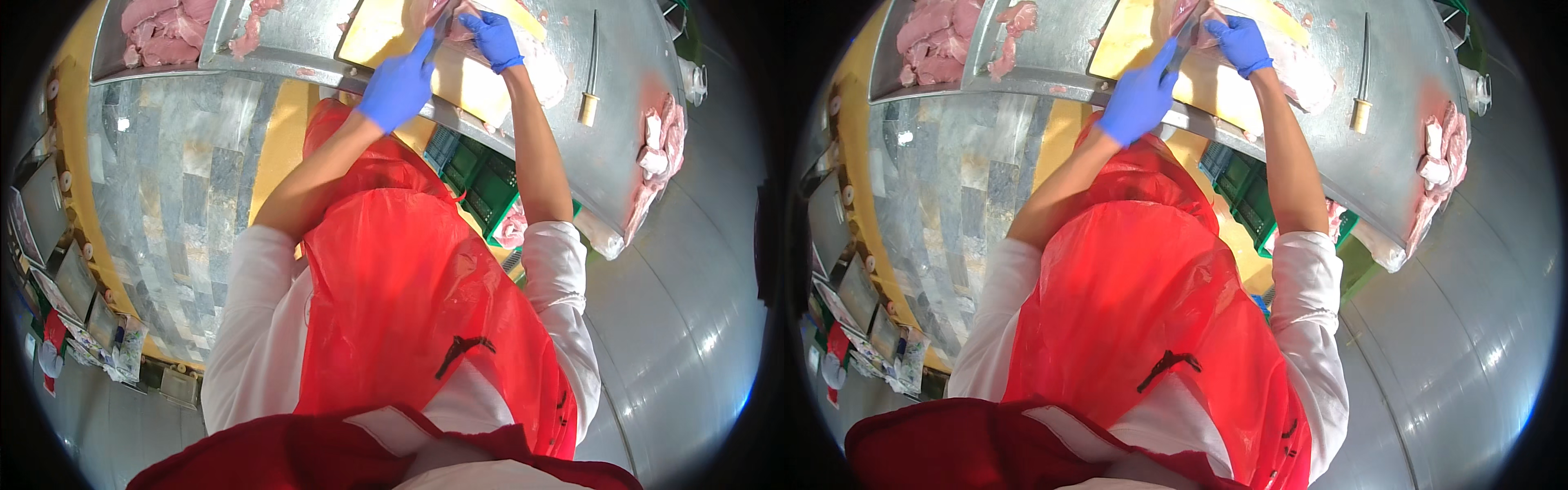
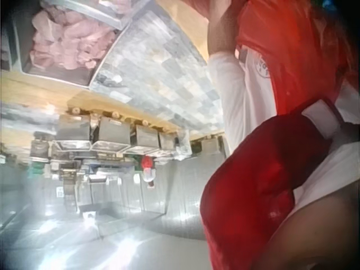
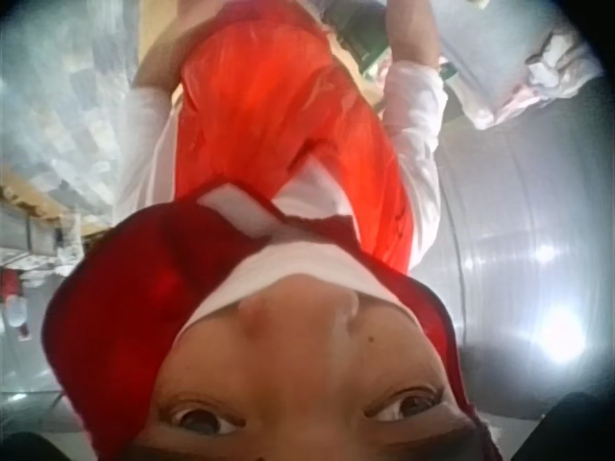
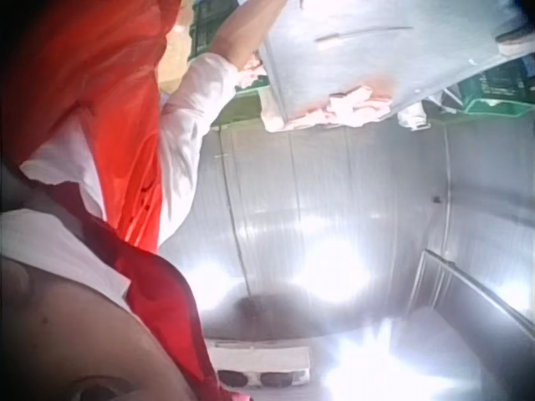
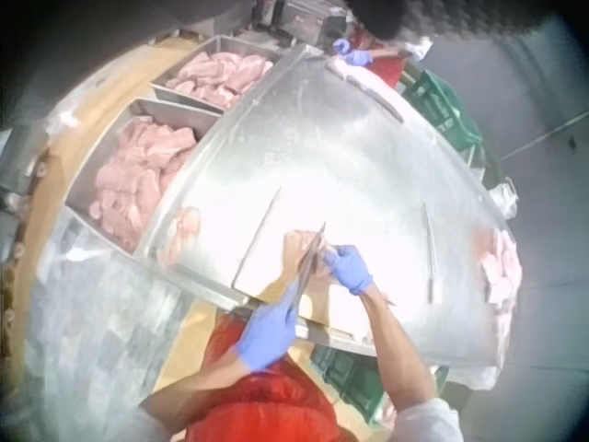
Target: The person trims fat from large pieces of raw meat using a knife and a honing steel on a cutting board. They repeatedly sharpen the knife and place trimmed fat into a green crate while working in a commercial meat processing area.
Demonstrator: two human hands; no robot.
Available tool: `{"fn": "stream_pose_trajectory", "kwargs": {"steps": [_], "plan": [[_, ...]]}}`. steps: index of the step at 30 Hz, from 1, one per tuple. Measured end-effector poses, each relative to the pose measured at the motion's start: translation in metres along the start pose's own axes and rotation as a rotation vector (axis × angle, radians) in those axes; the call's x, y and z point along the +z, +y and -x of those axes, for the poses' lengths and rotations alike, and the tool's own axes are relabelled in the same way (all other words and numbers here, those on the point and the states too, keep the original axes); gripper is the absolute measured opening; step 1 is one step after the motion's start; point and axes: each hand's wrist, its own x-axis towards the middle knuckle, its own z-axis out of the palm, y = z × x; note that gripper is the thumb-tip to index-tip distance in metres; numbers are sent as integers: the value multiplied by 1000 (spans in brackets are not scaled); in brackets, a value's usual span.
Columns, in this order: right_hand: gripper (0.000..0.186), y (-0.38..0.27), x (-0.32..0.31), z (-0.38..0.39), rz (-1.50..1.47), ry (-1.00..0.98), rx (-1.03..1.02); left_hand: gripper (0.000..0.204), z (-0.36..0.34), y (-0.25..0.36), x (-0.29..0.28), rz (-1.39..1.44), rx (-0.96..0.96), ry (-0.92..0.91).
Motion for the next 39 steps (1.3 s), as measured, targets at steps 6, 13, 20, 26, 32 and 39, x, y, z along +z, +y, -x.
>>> {"fn": "stream_pose_trajectory", "kwargs": {"steps": [6, 13, 20, 26, 32, 39], "plan": [[36, 46, -17, -21, -125, 6, -76, 56, 14, 7, 9, -12, -27, -58], [32, 24, -26, -10, -281, -55, -172, 54, -21, 20, 31, 33, -34, 29], [30, 14, -59, -7, 24, -43, -84, 61, -7, 38, 59, 40, -73, 12], [30, -7, -73, -1, -139, 34, -160, 61, 13, 53, 71, 100, -78, -19], [31, -10, -85, 2, -81, -13, -186, 61, -45, 47, 88, 63, -88, -4], [32, -6, -108, 26, -150, 30, -274, 62, -48, 49, 98, 75, -5, -90]]}}
